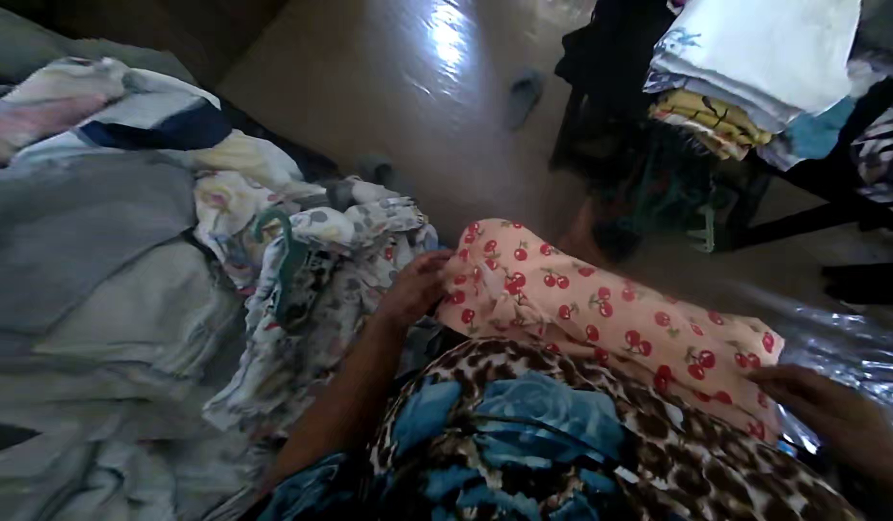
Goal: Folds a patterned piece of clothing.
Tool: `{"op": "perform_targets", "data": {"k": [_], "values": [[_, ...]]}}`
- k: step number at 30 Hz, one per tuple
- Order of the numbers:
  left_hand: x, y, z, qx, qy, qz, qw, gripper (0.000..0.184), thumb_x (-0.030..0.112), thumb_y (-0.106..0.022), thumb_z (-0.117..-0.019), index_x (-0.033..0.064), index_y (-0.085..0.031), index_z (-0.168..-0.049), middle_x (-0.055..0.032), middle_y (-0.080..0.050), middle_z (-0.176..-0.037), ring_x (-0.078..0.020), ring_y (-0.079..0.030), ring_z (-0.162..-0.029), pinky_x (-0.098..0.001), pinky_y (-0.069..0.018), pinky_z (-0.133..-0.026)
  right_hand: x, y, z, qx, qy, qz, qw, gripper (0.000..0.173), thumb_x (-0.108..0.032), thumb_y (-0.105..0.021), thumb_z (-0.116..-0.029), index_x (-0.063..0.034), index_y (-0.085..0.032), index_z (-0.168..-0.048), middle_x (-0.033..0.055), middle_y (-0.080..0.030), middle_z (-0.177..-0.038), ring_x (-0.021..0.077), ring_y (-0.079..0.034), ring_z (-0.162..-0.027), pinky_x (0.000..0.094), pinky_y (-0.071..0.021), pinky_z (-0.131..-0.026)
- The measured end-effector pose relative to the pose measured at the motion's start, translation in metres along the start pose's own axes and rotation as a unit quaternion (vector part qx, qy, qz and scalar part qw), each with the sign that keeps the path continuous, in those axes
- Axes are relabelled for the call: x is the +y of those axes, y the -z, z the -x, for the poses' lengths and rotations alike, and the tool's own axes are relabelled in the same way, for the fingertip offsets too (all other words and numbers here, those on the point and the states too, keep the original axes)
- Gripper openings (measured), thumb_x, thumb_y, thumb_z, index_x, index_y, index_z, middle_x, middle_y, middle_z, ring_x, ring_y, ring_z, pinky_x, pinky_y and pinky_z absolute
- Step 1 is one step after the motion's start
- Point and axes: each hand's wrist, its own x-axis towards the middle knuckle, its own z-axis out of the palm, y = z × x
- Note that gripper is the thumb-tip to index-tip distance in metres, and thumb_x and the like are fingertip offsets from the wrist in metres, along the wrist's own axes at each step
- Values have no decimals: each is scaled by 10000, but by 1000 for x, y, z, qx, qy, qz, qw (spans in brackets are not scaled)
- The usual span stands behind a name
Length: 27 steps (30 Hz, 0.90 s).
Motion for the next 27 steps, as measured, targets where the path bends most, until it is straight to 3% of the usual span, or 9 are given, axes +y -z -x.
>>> {"op": "perform_targets", "data": {"k": [3, 7, 11, 14, 17, 19, 22, 25, 27], "values": [[7, -7, -2, 10, -27, -45, 999, 336, 14, -496, -1020, 54, -517, -1352, -54, -659, -1058, -121, -666, -859, -330, -589, -782, 36, -17, -61, -67, 294, 19, 953, 267, -140, -555, -1014, 54, -699, -1125, 169, -723, -1081, 190, -698, -967, 380, -569, -911], [11, 0, -14, -4, -60, -44, 997, 289, 18, -510, -1014, 28, -527, -1302, -36, -656, -1004, -116, -673, -845, -340, -596, -772, -77, -59, -89, -227, 401, 124, 879, 320, -161, -509, -1068, -25, -644, -1325, 206, -686, -1206, 315, -674, -1078, 491, -524, -981], [8, 2, -16, -33, -46, -3, 998, 276, -6, -508, -1007, 45, -525, -1278, -32, -689, -987, -116, -695, -823, -327, -606, -762, -151, -111, -105, -246, 404, 230, 851, 456, -333, -587, -1049, -117, -547, -1448, 183, -687, -1141, 341, -676, -991, 568, -523, -899], [7, 2, -16, -51, -36, 1, 998, 274, -8, -498, -1008, 52, -514, -1275, -23, -688, -974, -113, -695, -815, -325, -605, -767, -168, -135, -109, -199, 410, 302, 837, 501, -425, -620, -1015, -137, -562, -1420, 180, -691, -1162, 377, -683, -1033, 591, -532, -863], [7, 3, -17, -51, -34, -10, 998, 265, -61, -503, -982, 49, -541, -1220, -21, -682, -978, -111, -690, -815, -324, -605, -754, -164, -142, -112, -176, 427, 333, 822, 377, -353, -615, -1021, -101, -657, -1298, 186, -683, -1131, 384, -662, -1061, 574, -529, -864], [8, 6, -18, -48, -49, -29, 997, 277, -79, -520, -962, 28, -595, -1206, -30, -689, -1015, -107, -690, -839, -321, -603, -772, -159, -138, -113, -154, 434, 285, 841, 272, -252, -597, -1027, -51, -706, -1173, 199, -670, -1100, 377, -653, -1061, 546, -537, -877], [7, 13, -16, -62, -103, -13, 993, 426, -75, -545, -911, 33, -587, -1321, -28, -696, -1170, -83, -697, -918, -292, -600, -817, -148, -128, -115, -125, 351, 81, 924, 194, -116, -618, -1004, 65, -641, -1071, 186, -653, -1030, 280, -666, -929, 454, -566, -834], [3, 19, -20, -93, -122, -16, 988, 593, -49, -581, -873, 39, -498, -1454, -65, -637, -1341, -108, -696, -991, -303, -604, -840, -133, -127, -129, -104, 180, -134, 969, 254, -43, -543, -1033, 4, -499, -1279, 130, -641, -997, 172, -666, -787, 374, -593, -745], [8, 21, -23, -75, -75, -95, 990, 545, 20, -583, -913, 59, -496, -1450, -89, -621, -1327, -144, -671, -985, -327, -587, -811, -123, -127, -144, -91, 117, -163, 976, 330, -51, -544, -1039, -14, -480, -1360, 163, -639, -1068, 206, -675, -831, 397, -592, -774]]}}
